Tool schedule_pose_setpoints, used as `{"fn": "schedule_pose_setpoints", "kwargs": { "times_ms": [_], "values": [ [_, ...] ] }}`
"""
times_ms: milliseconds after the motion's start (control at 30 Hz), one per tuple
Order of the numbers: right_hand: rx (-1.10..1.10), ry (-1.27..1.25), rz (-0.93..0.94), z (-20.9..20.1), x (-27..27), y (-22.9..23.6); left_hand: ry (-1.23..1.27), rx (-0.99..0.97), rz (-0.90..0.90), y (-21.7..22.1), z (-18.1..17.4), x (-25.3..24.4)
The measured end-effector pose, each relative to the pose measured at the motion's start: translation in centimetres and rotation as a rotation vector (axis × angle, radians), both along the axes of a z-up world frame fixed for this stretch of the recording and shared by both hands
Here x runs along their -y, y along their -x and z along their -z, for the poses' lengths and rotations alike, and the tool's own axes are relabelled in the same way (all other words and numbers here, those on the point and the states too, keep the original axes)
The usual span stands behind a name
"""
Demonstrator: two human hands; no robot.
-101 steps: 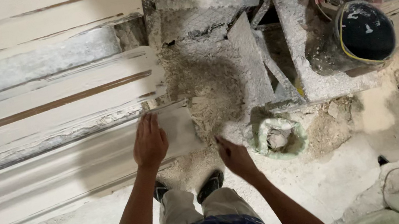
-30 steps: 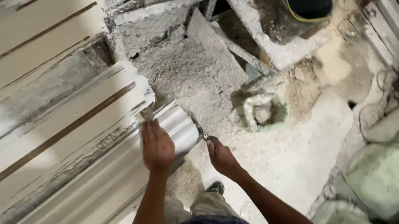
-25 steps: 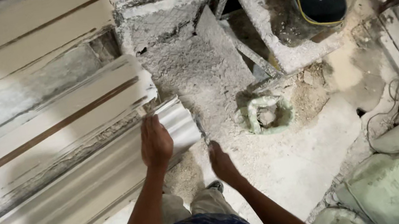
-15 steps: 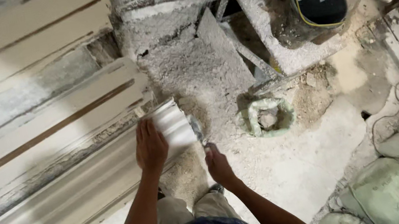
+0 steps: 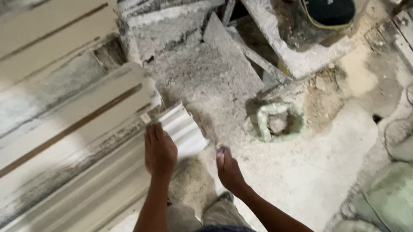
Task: The person uses a small brush to sweep dust and debris from the grooves of long white molded plaster moldings laid on a workbench. The person repeatedly brushes along the length of each molding, occasionally repositioning the pieces to access different sections.
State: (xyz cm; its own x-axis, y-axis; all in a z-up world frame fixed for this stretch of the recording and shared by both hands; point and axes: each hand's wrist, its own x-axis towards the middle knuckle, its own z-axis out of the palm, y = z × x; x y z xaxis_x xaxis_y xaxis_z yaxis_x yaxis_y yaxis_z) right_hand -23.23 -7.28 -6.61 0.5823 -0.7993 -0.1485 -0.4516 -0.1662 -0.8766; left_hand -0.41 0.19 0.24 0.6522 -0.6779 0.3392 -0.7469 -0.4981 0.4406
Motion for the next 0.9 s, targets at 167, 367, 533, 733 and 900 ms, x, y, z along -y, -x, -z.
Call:
{"fn": "schedule_pose_setpoints", "kwargs": {
  "times_ms": [167,367,533,733,900],
  "values": [
    [-0.021,-0.028,-0.112,2.1,0.0,0.4,0.035,-0.018,-0.002,0.1,0.1,0.2],
    [-0.008,0.026,-0.174,3.8,0.1,1.8,-0.045,-0.016,-0.018,0.2,1.8,-0.4],
    [0.248,-0.284,-0.085,5.7,1.1,2.8,-0.086,-0.051,-0.006,0.2,2.0,-0.2],
    [0.329,-0.761,0.065,8.2,2.9,3.1,-0.142,-0.053,0.014,-0.1,0.9,-0.4],
    [0.022,0.157,-0.307,7.5,2.6,4.4,-0.137,-0.092,0.009,0.2,0.8,-0.2]
  ]
}}
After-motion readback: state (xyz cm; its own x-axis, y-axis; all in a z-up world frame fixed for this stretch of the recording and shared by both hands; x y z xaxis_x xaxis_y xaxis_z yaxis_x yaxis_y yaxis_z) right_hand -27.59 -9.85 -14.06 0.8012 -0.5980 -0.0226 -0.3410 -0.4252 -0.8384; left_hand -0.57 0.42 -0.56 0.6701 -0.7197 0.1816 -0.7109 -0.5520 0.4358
